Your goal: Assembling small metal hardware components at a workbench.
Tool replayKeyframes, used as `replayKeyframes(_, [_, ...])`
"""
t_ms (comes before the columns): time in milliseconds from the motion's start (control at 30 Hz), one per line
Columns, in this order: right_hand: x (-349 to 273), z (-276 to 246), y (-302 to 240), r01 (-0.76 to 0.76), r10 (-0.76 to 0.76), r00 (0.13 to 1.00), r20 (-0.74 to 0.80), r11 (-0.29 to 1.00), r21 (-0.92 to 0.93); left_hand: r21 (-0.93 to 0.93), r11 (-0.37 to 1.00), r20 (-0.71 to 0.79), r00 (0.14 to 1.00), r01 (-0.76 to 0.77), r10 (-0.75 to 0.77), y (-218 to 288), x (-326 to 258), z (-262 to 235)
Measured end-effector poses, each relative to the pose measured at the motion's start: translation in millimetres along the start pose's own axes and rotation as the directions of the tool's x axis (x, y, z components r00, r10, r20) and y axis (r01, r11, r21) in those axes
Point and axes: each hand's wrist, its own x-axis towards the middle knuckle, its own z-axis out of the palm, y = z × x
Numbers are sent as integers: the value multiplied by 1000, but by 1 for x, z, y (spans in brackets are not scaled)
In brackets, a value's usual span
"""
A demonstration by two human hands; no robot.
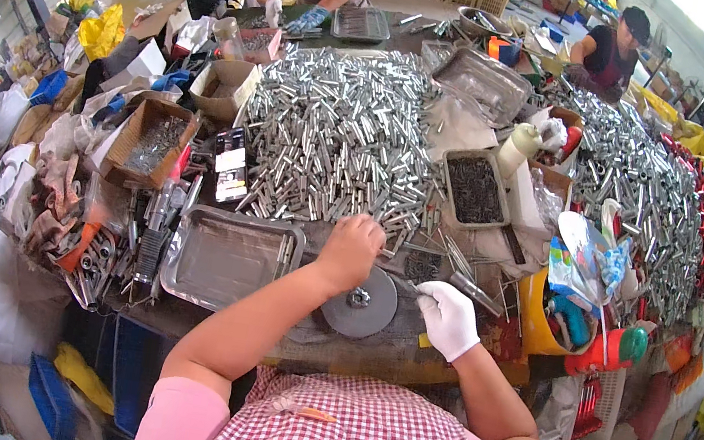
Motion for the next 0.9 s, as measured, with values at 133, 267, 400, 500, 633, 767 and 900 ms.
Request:
replayKeyframes(133, [-1, 9, 3, -38, 39, 999, 25, 999, -27, 44, 994, 164, 981, 97, -103, 2, -4, 0])
replayKeyframes(267, [-4, 8, -6, -5, 6, 999, 33, 999, -53, 77, 996, 212, 975, 53, -68, 4, 10, 18])
replayKeyframes(400, [-7, 2, -3, 7, -6, 1000, 19, 997, -80, 136, 989, 301, 949, 55, -94, 1, 15, 25])
replayKeyframes(500, [-5, -4, 1, 18, -19, 1000, -14, 995, -98, 118, 993, 230, 972, 19, -47, 7, 7, 14])
replayKeyframes(633, [5, -10, -17, 43, -53, 995, -85, 992, -115, -385, 857, 330, 918, 342, -218, 31, -8, -34])
replayKeyframes(767, [14, -5, -29, 102, -104, 994, -19, 992, -76, -486, 857, 98, 985, 172, -142, 46, -37, -56])
replayKeyframes(900, [9, 3, -40, 124, -125, 990, 71, 992, 10, -570, 802, 98, 984, 180, -151, 58, -58, -67])
